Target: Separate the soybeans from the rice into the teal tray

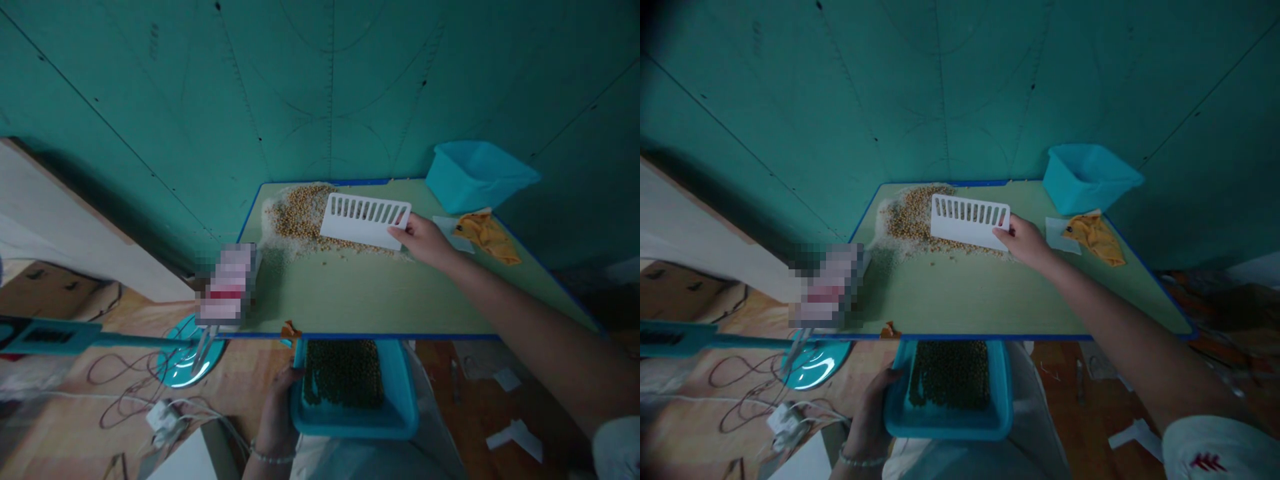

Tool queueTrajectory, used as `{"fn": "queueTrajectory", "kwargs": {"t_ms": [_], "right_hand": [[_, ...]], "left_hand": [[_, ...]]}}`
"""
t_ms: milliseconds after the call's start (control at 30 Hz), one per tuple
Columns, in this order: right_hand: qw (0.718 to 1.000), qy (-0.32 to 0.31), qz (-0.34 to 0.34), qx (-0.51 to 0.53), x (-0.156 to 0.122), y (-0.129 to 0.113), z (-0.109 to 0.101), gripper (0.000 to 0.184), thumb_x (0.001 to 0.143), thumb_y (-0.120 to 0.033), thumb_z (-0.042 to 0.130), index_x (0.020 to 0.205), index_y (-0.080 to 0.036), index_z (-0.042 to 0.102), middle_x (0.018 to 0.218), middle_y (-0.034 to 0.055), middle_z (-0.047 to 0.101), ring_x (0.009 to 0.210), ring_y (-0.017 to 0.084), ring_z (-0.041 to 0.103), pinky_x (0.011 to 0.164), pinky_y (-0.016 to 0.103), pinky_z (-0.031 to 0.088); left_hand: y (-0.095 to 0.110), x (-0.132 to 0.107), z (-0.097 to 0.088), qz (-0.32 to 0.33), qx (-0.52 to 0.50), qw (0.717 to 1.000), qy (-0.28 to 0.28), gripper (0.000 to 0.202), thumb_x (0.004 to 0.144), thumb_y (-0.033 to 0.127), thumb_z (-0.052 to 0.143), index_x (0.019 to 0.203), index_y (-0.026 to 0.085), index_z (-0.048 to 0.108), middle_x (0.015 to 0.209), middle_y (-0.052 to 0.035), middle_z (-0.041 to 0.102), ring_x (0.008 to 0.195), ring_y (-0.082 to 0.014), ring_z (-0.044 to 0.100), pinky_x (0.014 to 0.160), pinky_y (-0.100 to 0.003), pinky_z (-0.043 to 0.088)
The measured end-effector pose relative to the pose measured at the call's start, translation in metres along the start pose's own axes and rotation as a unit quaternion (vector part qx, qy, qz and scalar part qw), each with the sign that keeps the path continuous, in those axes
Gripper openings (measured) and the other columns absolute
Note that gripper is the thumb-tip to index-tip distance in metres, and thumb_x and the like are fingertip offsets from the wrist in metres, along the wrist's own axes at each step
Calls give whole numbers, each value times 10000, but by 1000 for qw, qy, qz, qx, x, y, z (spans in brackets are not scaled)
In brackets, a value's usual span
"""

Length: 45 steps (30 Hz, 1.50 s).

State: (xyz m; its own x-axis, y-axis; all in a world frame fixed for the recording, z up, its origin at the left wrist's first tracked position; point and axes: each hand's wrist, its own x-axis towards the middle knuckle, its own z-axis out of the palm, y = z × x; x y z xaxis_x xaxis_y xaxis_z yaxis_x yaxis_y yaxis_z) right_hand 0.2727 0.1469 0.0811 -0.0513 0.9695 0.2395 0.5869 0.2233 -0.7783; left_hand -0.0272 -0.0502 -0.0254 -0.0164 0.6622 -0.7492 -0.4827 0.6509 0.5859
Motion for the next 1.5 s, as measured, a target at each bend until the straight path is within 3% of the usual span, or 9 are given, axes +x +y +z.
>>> {"fn": "queueTrajectory", "kwargs": {"t_ms": [133, 300, 467, 833, 1167, 1500], "right_hand": [[1000, -20, 6, 2, -4, -2, -1, 159, 742, -218, 586, 893, -179, 619, 900, 79, 709, 778, 222, 648, 721, 401, 514], [1000, -17, 11, -3, -5, -4, 0, 182, 758, -229, 573, 927, -176, 617, 922, 88, 703, 795, 234, 645, 728, 420, 511], [1000, -18, 9, -3, -6, -5, 3, 180, 757, -228, 574, 924, -180, 621, 902, 81, 705, 793, 232, 644, 727, 415, 513], [1000, -10, 6, -7, -5, -5, 7, 171, 759, -238, 563, 913, -187, 615, 897, 75, 702, 775, 225, 638, 717, 406, 513], [1000, -24, 6, -1, -9, -8, 7, 149, 751, -258, 572, 870, -179, 614, 860, 82, 700, 753, 235, 637, 701, 419, 511], [998, -60, -4, 33, -25, -8, 9, 131, 761, -249, 576, 869, -189, 618, 838, 56, 712, 754, 211, 654, 699, 392, 534]], "left_hand": [[0, -2, 6, -2, -3, 1000, -10, 327, 512, 208, 628, 829, 161, 690, 755, -78, 749, 1000, -383, 611, 810, -482, 504], [5, 9, 10, 4, 5, 1000, -11, 392, 447, 124, 629, 828, 194, 690, 710, -74, 746, 1078, -385, 562, 830, -450, 501], [-2, -1, 7, 10, -12, 1000, -10, 328, 510, 215, 628, 831, 181, 682, 783, -83, 746, 1066, -375, 573, 832, -461, 500], [-7, 19, -5, 12, -7, 1000, 17, 210, 462, 134, 582, 627, 240, 658, 750, -67, 750, 1137, -394, 514, 841, -462, 491], [-8, 25, -8, 26, -2, 999, 19, 274, 434, 103, 587, 670, 225, 652, 791, -69, 750, 1194, -375, 464, 913, -442, 452], [-9, 23, -10, 22, -4, 1000, 14, 238, 462, 97, 595, 651, 229, 654, 735, -60, 752, 1149, -372, 510, 842, -431, 489]]}}
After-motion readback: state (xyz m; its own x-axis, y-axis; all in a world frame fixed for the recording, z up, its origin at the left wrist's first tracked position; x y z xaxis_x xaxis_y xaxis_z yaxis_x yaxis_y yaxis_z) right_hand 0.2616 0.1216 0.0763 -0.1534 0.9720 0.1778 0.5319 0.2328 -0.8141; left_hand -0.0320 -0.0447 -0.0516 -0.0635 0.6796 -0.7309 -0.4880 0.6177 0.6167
